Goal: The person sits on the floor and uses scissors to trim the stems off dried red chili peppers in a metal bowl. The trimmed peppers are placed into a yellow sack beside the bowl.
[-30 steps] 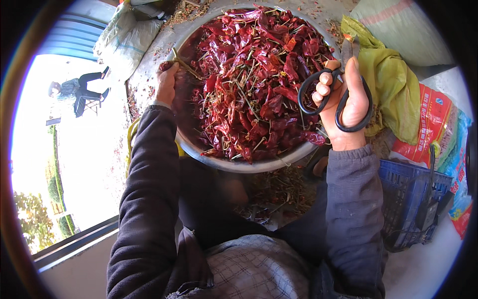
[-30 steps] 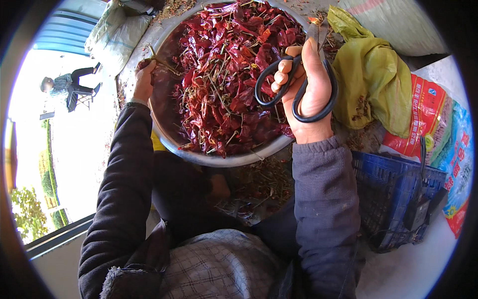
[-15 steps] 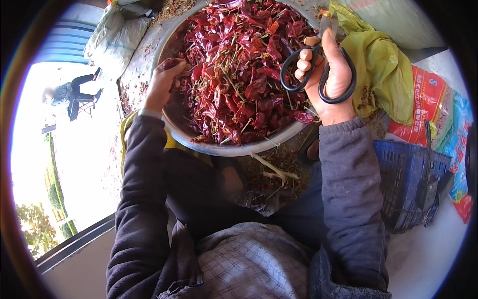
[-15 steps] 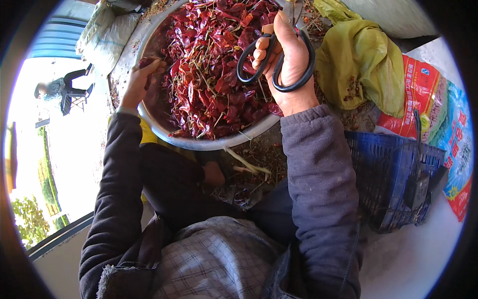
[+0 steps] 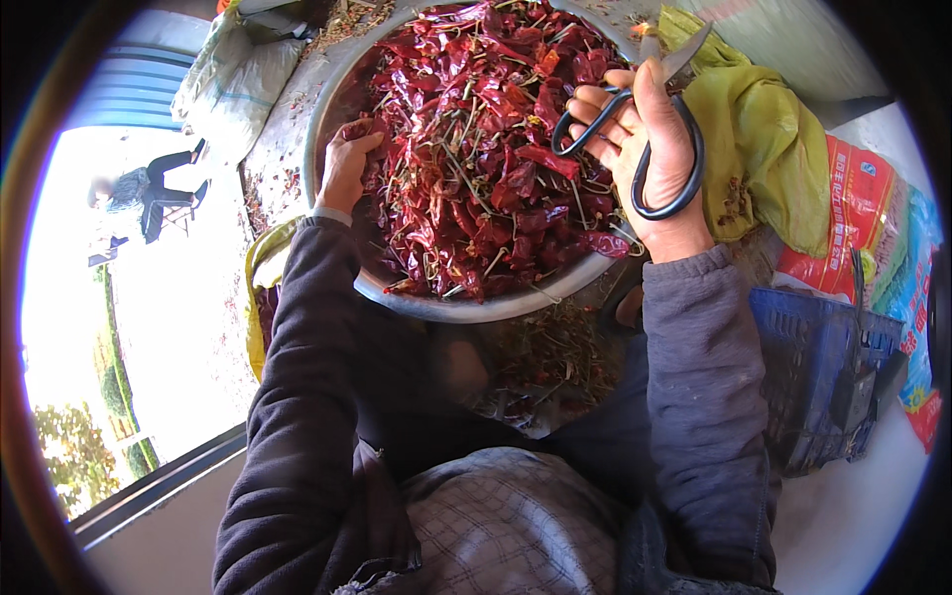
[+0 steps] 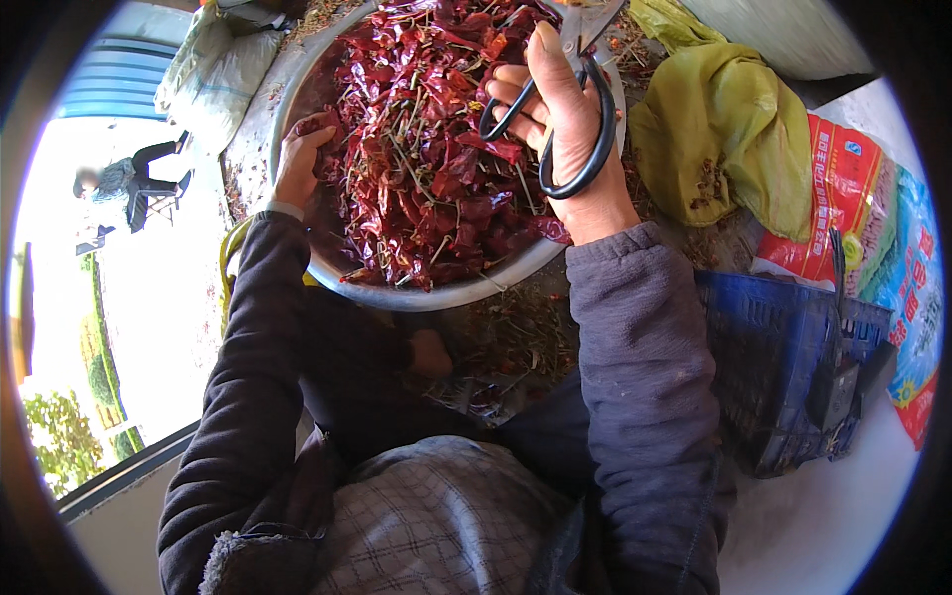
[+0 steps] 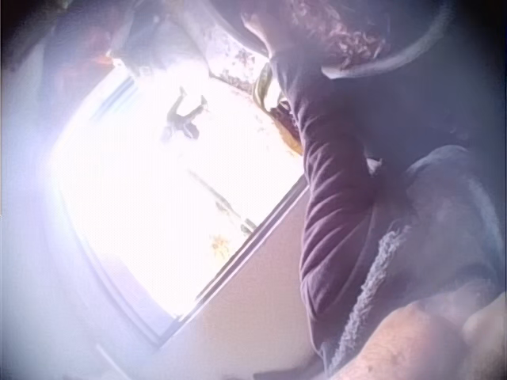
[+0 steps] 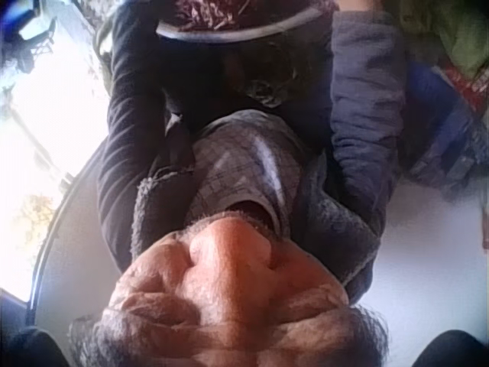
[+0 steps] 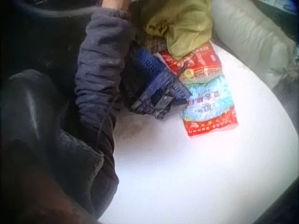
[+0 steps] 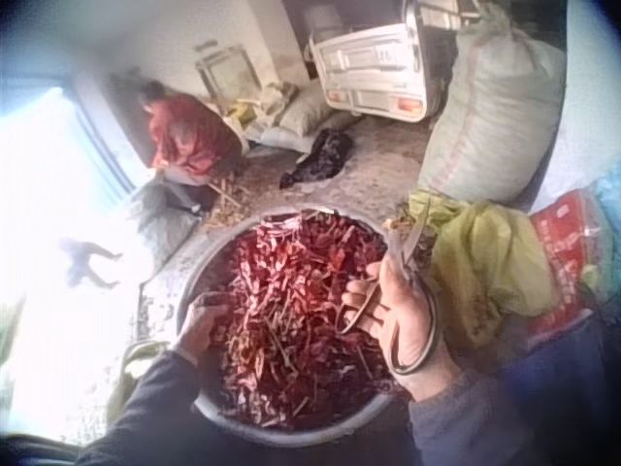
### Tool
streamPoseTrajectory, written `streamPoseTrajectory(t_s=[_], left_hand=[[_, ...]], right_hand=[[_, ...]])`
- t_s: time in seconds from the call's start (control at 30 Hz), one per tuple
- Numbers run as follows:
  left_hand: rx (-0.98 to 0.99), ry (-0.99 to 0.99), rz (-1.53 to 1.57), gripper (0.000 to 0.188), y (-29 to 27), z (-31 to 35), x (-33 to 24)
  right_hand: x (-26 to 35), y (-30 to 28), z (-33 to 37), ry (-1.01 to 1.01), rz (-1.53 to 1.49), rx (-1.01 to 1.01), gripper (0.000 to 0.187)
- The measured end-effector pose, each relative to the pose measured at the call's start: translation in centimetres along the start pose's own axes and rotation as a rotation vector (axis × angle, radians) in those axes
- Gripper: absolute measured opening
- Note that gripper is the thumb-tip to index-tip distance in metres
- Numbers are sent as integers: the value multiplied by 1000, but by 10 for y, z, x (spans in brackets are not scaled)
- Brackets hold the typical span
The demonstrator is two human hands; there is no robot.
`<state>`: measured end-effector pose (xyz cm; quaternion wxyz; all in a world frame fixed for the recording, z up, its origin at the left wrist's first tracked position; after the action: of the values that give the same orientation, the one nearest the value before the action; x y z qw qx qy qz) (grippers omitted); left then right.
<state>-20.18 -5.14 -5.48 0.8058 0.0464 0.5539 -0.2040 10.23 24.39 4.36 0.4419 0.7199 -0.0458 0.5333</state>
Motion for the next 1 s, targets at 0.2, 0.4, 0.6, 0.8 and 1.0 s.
streamPoseTrajectory(t_s=[0.2,0.4,0.6,0.8,1.0], left_hand=[[197,-153,484,30,34,72,-32],[452,-97,247,25,114,143,-27],[655,-293,329,34,148,174,-34],[777,-1,218,51,149,179,-53],[284,535,-386,33,126,173,-68]], right_hand=[[-27,24,14,14,596,244,61],[-56,58,23,-82,741,472,46],[-67,66,30,192,427,421,20],[-66,56,28,216,234,272,19],[-79,63,40,342,289,345,26]])
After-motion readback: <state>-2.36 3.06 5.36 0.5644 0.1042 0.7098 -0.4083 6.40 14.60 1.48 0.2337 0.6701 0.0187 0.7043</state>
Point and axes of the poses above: each hand's wrist, its own z-axis away from the middle knuckle, its own y-axis out of the palm, x = y × z, the point moved 8 cm from there along -z, towards the middle knuckle, and after that the axes turned 11 degrees about -y, right-handed, at the moved point
